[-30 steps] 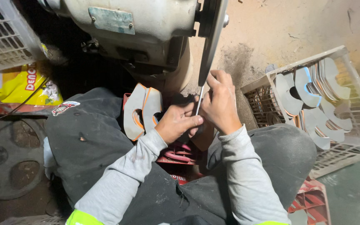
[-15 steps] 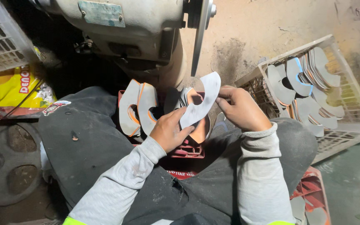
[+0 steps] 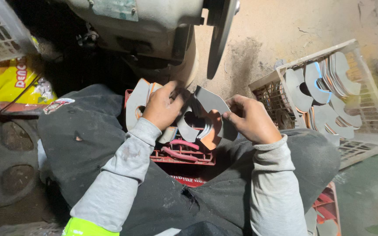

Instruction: The person sits cross-legged and uses a grinding machine to smooth the edges of curved shoe sole parts. They handle each piece one at a time, pressing it against the spinning wheel, then place the finished parts into a nearby crate.

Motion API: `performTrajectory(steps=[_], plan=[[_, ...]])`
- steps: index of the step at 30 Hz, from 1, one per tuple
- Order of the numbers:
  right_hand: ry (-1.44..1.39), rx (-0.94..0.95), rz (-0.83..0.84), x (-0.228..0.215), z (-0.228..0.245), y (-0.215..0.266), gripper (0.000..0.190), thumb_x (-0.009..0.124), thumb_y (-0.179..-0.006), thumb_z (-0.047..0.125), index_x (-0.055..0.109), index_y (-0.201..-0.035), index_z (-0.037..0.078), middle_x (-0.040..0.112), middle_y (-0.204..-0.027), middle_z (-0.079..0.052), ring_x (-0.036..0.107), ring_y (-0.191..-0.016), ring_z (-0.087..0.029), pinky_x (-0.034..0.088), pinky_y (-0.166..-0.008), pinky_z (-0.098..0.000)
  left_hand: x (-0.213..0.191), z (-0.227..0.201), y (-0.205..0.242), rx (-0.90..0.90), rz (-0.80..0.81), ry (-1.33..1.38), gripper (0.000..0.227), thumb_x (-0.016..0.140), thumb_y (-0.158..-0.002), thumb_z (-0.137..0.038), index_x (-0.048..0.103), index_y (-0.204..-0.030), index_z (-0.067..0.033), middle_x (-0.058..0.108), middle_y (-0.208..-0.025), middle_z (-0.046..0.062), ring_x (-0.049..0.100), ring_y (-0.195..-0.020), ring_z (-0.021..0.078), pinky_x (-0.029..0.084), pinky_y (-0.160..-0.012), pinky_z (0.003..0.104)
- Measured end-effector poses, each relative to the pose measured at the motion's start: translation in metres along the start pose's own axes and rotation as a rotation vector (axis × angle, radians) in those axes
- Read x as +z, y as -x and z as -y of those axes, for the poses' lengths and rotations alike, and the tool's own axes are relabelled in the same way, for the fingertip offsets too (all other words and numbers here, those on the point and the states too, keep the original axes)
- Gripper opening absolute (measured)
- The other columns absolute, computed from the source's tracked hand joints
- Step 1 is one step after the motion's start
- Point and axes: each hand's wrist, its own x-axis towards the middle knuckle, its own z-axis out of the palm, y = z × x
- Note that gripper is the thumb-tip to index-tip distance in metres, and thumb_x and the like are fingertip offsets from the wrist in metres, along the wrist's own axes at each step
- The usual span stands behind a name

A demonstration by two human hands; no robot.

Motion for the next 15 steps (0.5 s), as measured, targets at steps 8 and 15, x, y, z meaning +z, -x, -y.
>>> performTrajectory(steps=[8,15], plan=[[0.166,0.084,-0.086,0.044,-0.028,-0.011,0.029,0.084,-0.077,0.022,0.069,-0.088,-0.001,0.071,-0.078,-0.02,0.072,-0.076,-0.033,0.055,-0.073,-0.0406,0.001,0.003,0.01,0.259,0.018,-0.289,0.037,0.071,-0.089,-0.032,0.069,-0.115,-0.0061,0.075,-0.098,0.02,0.07,-0.096,0.0403,0.055,-0.084,0.044],[0.355,-0.003,-0.196,0.053,-0.035,-0.012,0.038,0.083,-0.078,0.026,0.065,-0.095,-0.003,0.071,-0.087,-0.022,0.069,-0.086,-0.04,0.055,-0.079,-0.047,-0.014,0.003,0.006,0.164,-0.041,-0.274,0.039,0.07,-0.089,-0.032,0.069,-0.119,-0.0073,0.074,-0.082,0.014,0.071,-0.072,0.03,0.056,-0.07,0.041]])
